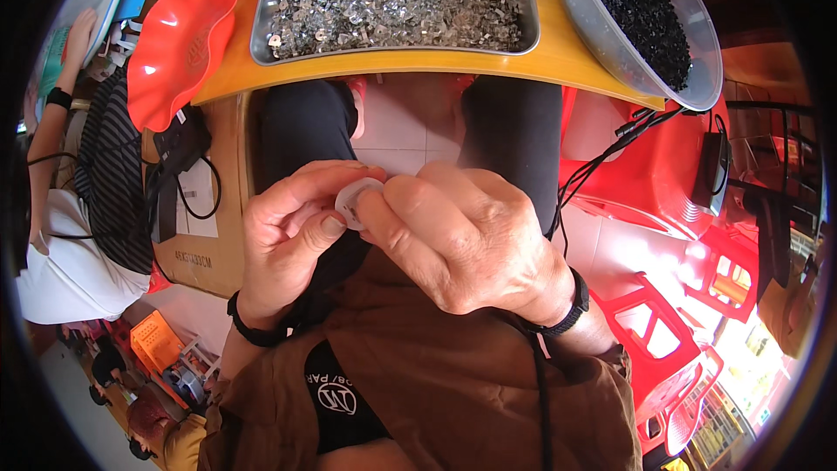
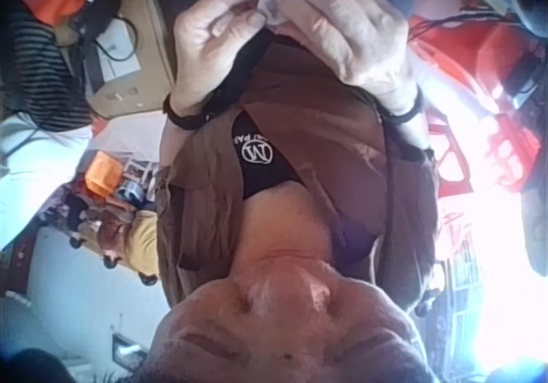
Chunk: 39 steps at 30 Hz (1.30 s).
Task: The recorder is assembling small plastic and metal components, such as rings and studs, for shoe manufacturing by hand.
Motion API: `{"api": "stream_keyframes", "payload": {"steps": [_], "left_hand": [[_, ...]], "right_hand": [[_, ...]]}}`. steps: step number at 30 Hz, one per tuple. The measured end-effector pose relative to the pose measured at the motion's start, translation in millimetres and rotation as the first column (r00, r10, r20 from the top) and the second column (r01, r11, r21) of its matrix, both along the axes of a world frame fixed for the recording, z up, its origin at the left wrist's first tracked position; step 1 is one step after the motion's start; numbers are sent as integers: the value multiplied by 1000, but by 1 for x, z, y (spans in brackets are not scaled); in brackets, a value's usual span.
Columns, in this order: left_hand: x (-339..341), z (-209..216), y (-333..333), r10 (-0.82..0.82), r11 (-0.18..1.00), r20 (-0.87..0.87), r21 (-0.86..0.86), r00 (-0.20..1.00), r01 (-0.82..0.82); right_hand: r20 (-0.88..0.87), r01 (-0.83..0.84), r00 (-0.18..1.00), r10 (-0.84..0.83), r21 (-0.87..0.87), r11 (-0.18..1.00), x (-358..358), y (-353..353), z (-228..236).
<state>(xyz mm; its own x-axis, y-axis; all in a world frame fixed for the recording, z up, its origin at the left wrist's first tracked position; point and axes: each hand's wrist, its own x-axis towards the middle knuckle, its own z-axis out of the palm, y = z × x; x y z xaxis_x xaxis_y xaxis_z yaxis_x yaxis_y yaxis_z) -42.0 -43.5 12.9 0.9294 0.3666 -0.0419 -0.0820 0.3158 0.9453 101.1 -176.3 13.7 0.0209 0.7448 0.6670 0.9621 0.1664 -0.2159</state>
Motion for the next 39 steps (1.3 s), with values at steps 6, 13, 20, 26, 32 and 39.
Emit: {"api": "stream_keyframes", "payload": {"steps": [6,13,20,26,32,39], "left_hand": [[4,2,3,-6,979,-31,202,999,12],[3,-5,-5,7,993,9,114,1000,-8],[4,-1,-2,-14,995,0,-103,1000,14],[2,0,-2,1,995,2,-103,1000,0],[1,2,-2,19,1000,0,19,1000,-19],[3,3,-2,5,997,12,76,1000,-6]], "right_hand": [[238,66,970,-51,-58,996,-8,-1,10],[-414,-24,910,-5,-66,998,-3,4,0],[-479,136,862,-164,-93,986,-13,0,4],[-159,86,984,-78,42,995,-10,3,-4],[-9,92,996,-92,-30,995,-11,-1,0],[31,104,994,-104,2,995,-11,-2,-1]]}}
